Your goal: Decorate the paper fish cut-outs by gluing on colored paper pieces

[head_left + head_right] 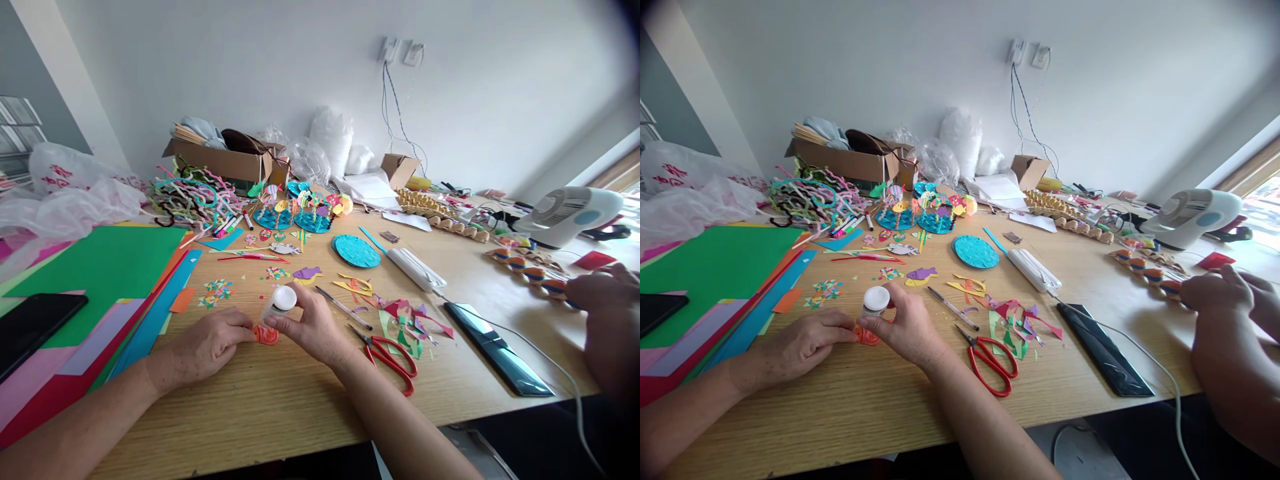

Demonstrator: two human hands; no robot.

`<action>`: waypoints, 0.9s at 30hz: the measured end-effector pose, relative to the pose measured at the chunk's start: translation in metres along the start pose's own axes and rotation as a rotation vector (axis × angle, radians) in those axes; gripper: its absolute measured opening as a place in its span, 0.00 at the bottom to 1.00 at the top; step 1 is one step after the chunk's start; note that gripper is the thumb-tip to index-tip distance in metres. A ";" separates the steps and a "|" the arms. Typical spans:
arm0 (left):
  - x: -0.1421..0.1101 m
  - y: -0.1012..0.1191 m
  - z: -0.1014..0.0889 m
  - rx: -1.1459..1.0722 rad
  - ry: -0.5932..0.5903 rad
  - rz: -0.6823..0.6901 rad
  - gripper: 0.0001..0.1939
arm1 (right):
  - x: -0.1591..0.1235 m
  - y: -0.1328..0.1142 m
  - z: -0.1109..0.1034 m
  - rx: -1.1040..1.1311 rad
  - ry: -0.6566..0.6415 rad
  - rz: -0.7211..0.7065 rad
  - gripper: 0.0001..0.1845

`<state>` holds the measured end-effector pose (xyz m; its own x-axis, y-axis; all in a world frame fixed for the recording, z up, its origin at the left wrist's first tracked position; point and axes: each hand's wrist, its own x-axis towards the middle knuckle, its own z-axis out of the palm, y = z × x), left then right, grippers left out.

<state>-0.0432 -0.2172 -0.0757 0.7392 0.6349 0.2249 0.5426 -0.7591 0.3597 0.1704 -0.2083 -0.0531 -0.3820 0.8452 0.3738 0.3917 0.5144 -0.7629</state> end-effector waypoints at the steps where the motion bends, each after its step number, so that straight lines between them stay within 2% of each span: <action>1: 0.000 0.000 0.000 -0.005 0.003 0.001 0.26 | 0.000 -0.001 0.000 0.012 -0.014 0.004 0.13; 4: 0.000 0.001 0.000 -0.009 -0.005 0.004 0.26 | -0.002 -0.003 -0.003 0.024 -0.041 -0.004 0.13; 9: 0.000 0.000 0.001 0.011 -0.014 0.010 0.24 | -0.002 -0.003 -0.006 -0.012 -0.003 -0.002 0.12; 14: 0.001 0.000 0.000 -0.001 -0.020 -0.001 0.26 | -0.002 -0.004 -0.005 0.013 -0.048 0.003 0.13; 19: 0.001 0.003 -0.003 -0.002 -0.031 -0.001 0.24 | -0.002 -0.002 -0.008 -0.023 0.001 -0.006 0.12; 24: 0.000 0.003 -0.002 -0.010 -0.023 -0.013 0.27 | -0.003 -0.003 -0.009 0.013 -0.056 -0.030 0.13; 27: 0.001 0.003 -0.002 -0.022 -0.021 -0.005 0.26 | -0.003 -0.002 -0.012 -0.007 -0.043 -0.019 0.13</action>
<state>-0.0419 -0.2188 -0.0724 0.7445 0.6356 0.2044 0.5378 -0.7523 0.3806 0.1810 -0.2102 -0.0461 -0.4248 0.8285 0.3648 0.3896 0.5311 -0.7524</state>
